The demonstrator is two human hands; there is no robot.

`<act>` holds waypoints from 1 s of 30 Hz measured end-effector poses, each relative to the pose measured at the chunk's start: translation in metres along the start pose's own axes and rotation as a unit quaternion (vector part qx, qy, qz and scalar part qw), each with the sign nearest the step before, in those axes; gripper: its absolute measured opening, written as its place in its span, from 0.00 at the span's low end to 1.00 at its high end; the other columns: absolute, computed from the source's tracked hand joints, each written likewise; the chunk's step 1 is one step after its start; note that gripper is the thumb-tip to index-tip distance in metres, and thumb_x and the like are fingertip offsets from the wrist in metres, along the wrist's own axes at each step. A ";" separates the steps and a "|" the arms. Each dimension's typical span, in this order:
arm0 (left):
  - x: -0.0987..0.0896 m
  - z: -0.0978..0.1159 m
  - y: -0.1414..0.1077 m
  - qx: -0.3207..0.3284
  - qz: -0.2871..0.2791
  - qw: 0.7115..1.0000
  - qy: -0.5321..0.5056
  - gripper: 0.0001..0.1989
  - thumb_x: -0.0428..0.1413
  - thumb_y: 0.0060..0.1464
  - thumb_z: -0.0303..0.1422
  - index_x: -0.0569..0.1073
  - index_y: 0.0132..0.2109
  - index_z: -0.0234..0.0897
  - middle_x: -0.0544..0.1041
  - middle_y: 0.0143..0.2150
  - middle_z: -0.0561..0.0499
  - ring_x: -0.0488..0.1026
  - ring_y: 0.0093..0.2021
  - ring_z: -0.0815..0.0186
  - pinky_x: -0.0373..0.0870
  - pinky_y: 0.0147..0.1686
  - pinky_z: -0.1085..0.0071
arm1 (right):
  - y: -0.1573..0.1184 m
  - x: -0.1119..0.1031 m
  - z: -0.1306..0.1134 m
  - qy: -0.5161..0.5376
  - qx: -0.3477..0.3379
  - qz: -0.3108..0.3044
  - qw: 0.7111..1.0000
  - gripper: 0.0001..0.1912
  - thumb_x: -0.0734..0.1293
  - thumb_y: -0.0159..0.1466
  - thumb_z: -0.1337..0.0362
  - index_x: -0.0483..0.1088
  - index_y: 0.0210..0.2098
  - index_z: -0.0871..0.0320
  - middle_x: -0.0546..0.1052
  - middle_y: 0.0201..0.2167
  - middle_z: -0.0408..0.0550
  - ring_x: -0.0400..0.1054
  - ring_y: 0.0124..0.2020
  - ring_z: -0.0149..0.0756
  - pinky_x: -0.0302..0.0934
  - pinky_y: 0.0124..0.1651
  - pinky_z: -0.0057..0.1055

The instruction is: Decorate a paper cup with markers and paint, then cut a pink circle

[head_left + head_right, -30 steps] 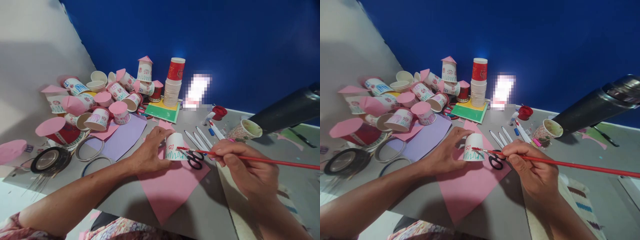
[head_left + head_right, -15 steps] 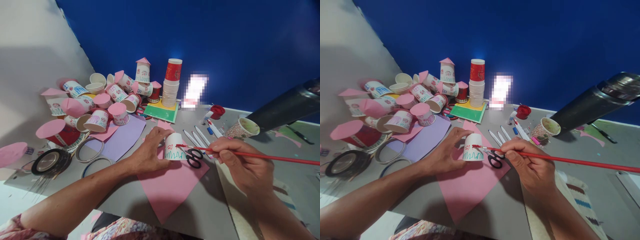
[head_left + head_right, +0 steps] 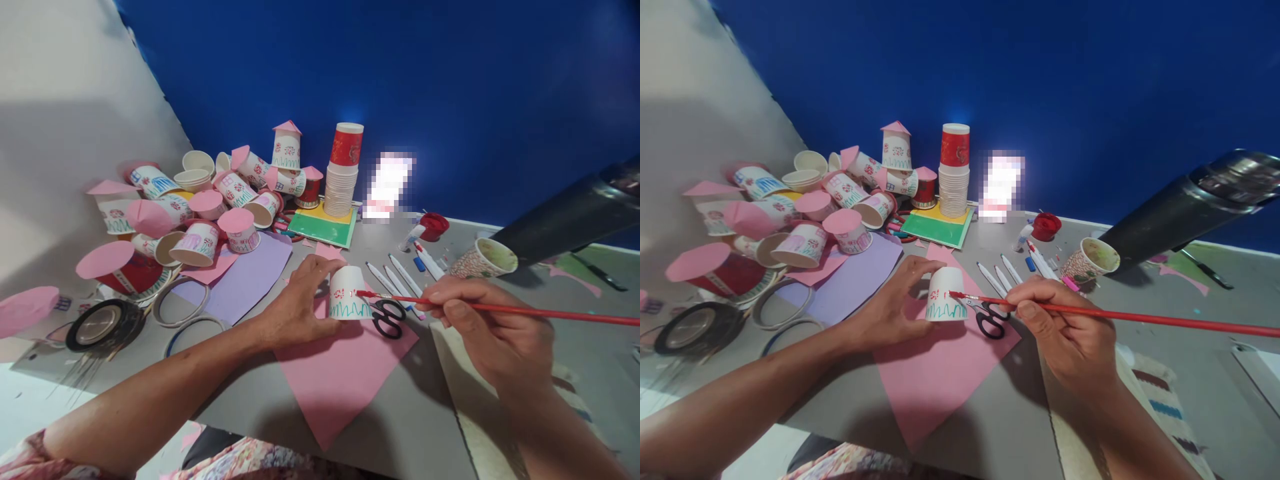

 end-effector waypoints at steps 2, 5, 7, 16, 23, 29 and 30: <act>0.000 0.000 0.000 -0.004 0.002 1.000 -0.007 0.36 0.68 0.50 0.36 0.65 0.64 0.45 0.70 0.59 0.44 0.68 0.61 0.52 0.71 0.60 0.50 | 0.000 0.000 0.000 -0.006 -0.002 -0.005 1.000 0.07 0.68 0.71 0.63 0.79 0.38 0.51 0.81 0.29 0.45 0.75 0.30 0.36 0.69 0.30 0.31; 0.000 0.000 0.000 -0.011 0.001 1.000 -0.017 0.36 0.68 0.49 0.36 0.65 0.64 0.47 0.69 0.60 0.44 0.67 0.61 0.51 0.73 0.58 0.50 | -0.001 -0.001 0.001 -0.005 0.002 -0.002 1.000 0.07 0.68 0.71 0.63 0.79 0.38 0.52 0.81 0.30 0.45 0.75 0.29 0.37 0.68 0.28 0.32; 0.000 0.000 0.000 -0.005 0.004 1.000 -0.013 0.36 0.68 0.49 0.35 0.65 0.64 0.46 0.69 0.60 0.44 0.67 0.61 0.51 0.72 0.59 0.50 | -0.001 0.000 0.000 0.003 -0.002 0.002 1.000 0.07 0.68 0.71 0.63 0.79 0.39 0.51 0.81 0.29 0.45 0.74 0.29 0.37 0.67 0.28 0.32; 0.003 -0.001 0.000 -0.005 -0.004 1.000 -0.013 0.37 0.69 0.50 0.38 0.65 0.65 0.47 0.69 0.61 0.44 0.68 0.62 0.51 0.72 0.61 0.49 | -0.005 -0.002 0.007 0.028 0.031 0.039 0.998 0.06 0.69 0.70 0.62 0.81 0.39 0.52 0.82 0.32 0.47 0.74 0.30 0.37 0.69 0.31 0.33; 0.003 0.000 0.000 -0.009 -0.005 1.000 -0.024 0.37 0.69 0.51 0.37 0.65 0.65 0.47 0.69 0.62 0.44 0.68 0.63 0.51 0.73 0.60 0.50 | -0.003 -0.001 0.006 0.033 0.029 0.041 0.998 0.06 0.70 0.70 0.63 0.80 0.38 0.52 0.82 0.31 0.45 0.74 0.29 0.34 0.70 0.30 0.30; 0.003 0.000 0.000 -0.006 -0.008 1.000 -0.020 0.37 0.69 0.50 0.35 0.64 0.65 0.46 0.69 0.63 0.44 0.68 0.63 0.51 0.74 0.60 0.50 | -0.003 0.000 0.004 0.001 0.031 0.017 0.999 0.07 0.69 0.70 0.62 0.80 0.37 0.53 0.82 0.31 0.47 0.74 0.28 0.35 0.67 0.27 0.29; 0.003 0.000 0.000 -0.008 -0.008 1.000 -0.023 0.37 0.69 0.50 0.36 0.65 0.65 0.47 0.69 0.63 0.44 0.68 0.63 0.51 0.74 0.60 0.50 | -0.003 0.000 0.005 -0.001 0.030 0.019 0.999 0.07 0.69 0.71 0.62 0.80 0.37 0.52 0.82 0.31 0.47 0.74 0.28 0.35 0.68 0.27 0.29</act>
Point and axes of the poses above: each hand's wrist, its own y-axis towards the middle knuckle, its own x-axis out of the palm, z = x × y, the point moved 4 cm from there along y, towards the middle knuckle
